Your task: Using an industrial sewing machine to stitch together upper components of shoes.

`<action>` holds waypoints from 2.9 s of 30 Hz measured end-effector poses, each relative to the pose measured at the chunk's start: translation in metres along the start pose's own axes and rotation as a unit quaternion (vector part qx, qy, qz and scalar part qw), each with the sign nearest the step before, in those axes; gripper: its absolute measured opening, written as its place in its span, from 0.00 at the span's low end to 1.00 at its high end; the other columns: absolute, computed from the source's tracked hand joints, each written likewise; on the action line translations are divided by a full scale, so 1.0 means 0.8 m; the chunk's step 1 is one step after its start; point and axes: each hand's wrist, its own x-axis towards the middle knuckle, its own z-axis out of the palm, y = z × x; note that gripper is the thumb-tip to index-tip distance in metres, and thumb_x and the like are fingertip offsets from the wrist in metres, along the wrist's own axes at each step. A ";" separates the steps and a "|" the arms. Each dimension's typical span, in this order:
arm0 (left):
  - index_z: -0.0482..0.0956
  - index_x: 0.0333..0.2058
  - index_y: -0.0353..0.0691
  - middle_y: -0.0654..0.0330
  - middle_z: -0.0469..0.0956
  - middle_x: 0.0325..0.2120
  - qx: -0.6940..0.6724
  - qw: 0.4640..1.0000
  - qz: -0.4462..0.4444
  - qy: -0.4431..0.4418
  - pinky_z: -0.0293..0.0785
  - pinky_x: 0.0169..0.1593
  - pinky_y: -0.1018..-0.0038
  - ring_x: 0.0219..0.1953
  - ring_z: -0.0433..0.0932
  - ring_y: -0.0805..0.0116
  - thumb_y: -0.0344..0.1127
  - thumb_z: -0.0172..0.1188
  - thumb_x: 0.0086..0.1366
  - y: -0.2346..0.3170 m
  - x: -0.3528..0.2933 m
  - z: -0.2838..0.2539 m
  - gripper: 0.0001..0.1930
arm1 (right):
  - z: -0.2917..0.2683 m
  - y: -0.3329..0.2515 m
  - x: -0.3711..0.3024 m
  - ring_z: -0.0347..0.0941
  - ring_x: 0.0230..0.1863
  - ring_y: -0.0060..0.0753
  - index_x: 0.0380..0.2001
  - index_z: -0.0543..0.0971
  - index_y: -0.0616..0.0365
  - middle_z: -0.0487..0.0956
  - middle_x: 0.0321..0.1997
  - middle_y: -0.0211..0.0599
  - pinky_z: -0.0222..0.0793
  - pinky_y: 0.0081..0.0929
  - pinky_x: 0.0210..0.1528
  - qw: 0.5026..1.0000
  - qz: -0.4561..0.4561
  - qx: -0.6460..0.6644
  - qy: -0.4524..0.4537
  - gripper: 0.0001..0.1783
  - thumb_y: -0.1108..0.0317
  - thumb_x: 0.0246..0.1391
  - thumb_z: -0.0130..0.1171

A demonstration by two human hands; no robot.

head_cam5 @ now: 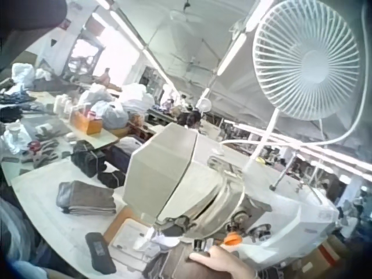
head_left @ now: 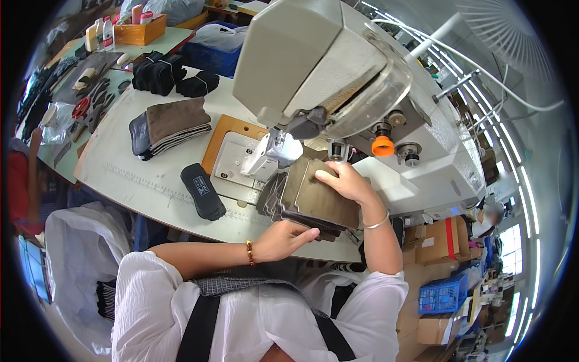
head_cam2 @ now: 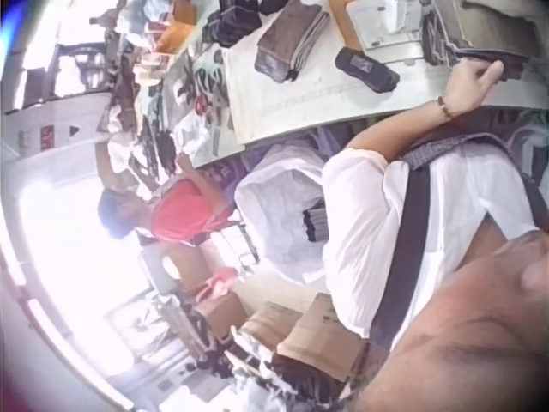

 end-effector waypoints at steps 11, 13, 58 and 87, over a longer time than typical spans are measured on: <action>0.78 0.59 0.28 0.43 0.83 0.55 -0.066 0.998 -0.019 0.015 0.75 0.62 0.62 0.59 0.81 0.53 0.54 0.52 0.81 -0.006 0.006 0.017 0.30 | 0.045 -0.012 -0.013 0.78 0.52 0.58 0.53 0.79 0.67 0.81 0.50 0.55 0.74 0.44 0.53 0.945 -0.115 -0.147 0.270 0.32 0.48 0.59 0.71; 0.80 0.57 0.28 0.46 0.85 0.51 -0.091 0.994 -0.043 -0.034 0.76 0.61 0.64 0.56 0.82 0.57 0.59 0.44 0.82 -0.002 0.006 0.011 0.34 | 0.051 -0.017 -0.037 0.73 0.58 0.60 0.57 0.76 0.62 0.77 0.58 0.52 0.69 0.49 0.60 0.899 -0.166 -0.226 0.336 0.31 0.53 0.59 0.72; 0.63 0.68 0.20 0.43 0.81 0.55 -0.099 0.975 -0.135 0.148 0.79 0.57 0.69 0.51 0.83 0.63 0.49 0.72 0.66 -0.044 -0.013 -0.039 0.45 | 0.042 0.029 -0.067 0.62 0.75 0.62 0.77 0.62 0.51 0.64 0.77 0.57 0.59 0.50 0.76 0.972 -0.203 -0.083 0.085 0.61 0.48 0.42 0.83; 0.84 0.55 0.42 0.65 0.77 0.43 0.575 0.699 0.413 -0.103 0.76 0.46 0.72 0.48 0.77 0.68 0.38 0.63 0.61 0.003 -0.017 -0.064 0.22 | 0.098 0.009 -0.080 0.70 0.70 0.53 0.68 0.76 0.50 0.75 0.70 0.46 0.65 0.50 0.71 0.919 -0.162 -0.182 0.311 0.41 0.59 0.49 0.75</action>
